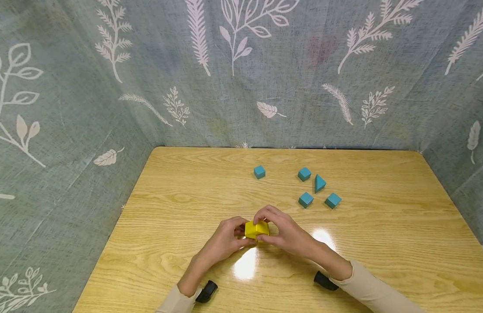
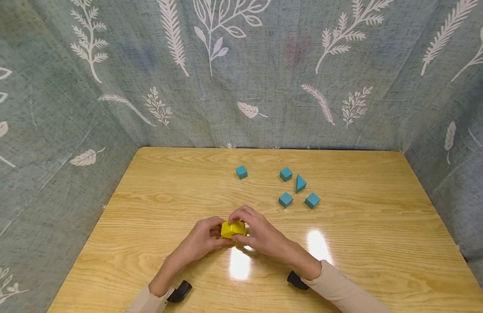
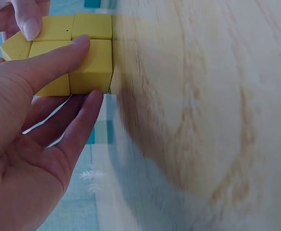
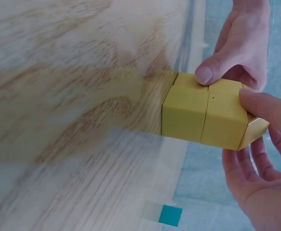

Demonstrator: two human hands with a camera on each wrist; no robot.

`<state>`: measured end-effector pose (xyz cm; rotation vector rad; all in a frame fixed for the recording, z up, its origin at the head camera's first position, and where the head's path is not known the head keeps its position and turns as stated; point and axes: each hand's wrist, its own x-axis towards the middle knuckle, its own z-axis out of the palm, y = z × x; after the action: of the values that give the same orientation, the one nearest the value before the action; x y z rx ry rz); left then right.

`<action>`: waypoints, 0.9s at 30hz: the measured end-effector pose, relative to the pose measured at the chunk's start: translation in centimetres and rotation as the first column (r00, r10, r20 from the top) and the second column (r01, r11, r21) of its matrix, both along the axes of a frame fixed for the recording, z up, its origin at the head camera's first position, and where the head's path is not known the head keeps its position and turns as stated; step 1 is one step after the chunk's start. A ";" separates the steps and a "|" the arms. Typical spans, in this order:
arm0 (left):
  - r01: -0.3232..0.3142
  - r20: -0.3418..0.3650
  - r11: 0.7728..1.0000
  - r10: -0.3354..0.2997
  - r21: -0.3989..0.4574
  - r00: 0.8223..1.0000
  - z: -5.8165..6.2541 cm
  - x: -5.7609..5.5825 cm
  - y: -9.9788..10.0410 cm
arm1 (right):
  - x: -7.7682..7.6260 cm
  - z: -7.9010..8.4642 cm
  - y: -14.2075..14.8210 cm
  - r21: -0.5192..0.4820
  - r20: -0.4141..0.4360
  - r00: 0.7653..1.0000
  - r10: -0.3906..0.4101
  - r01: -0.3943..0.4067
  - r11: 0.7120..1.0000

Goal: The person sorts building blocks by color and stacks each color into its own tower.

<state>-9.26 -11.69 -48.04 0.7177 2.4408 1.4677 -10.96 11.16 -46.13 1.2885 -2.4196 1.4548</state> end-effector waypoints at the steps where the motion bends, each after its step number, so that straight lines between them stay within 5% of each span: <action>1: 0.001 -0.002 1.000 -0.001 0.000 1.000 0.0 0.0 0.0 | 0.0 0.0 0.0 0.001 0.001 1.000 0.000 0.000 1.000; 13: 0.013 -0.032 1.000 -0.013 -0.003 0.999 -0.2 0.0 0.1 | 0.0 -0.2 0.0 0.005 -0.004 1.000 -0.006 0.006 1.000; 22: -0.077 -0.214 0.983 0.040 -0.168 0.976 0.6 0.4 0.2 | 0.1 0.0 0.7 -0.038 -0.020 1.000 0.021 -0.021 0.999; 27: -0.095 -0.266 0.980 0.046 -0.173 0.963 1.8 0.8 0.6 | 0.2 0.5 1.4 -0.034 -0.025 1.000 0.011 -0.011 0.999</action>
<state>-8.49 -11.13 -46.28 0.8380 2.7815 1.2139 -10.72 12.60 -45.59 1.3068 -2.3653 1.4676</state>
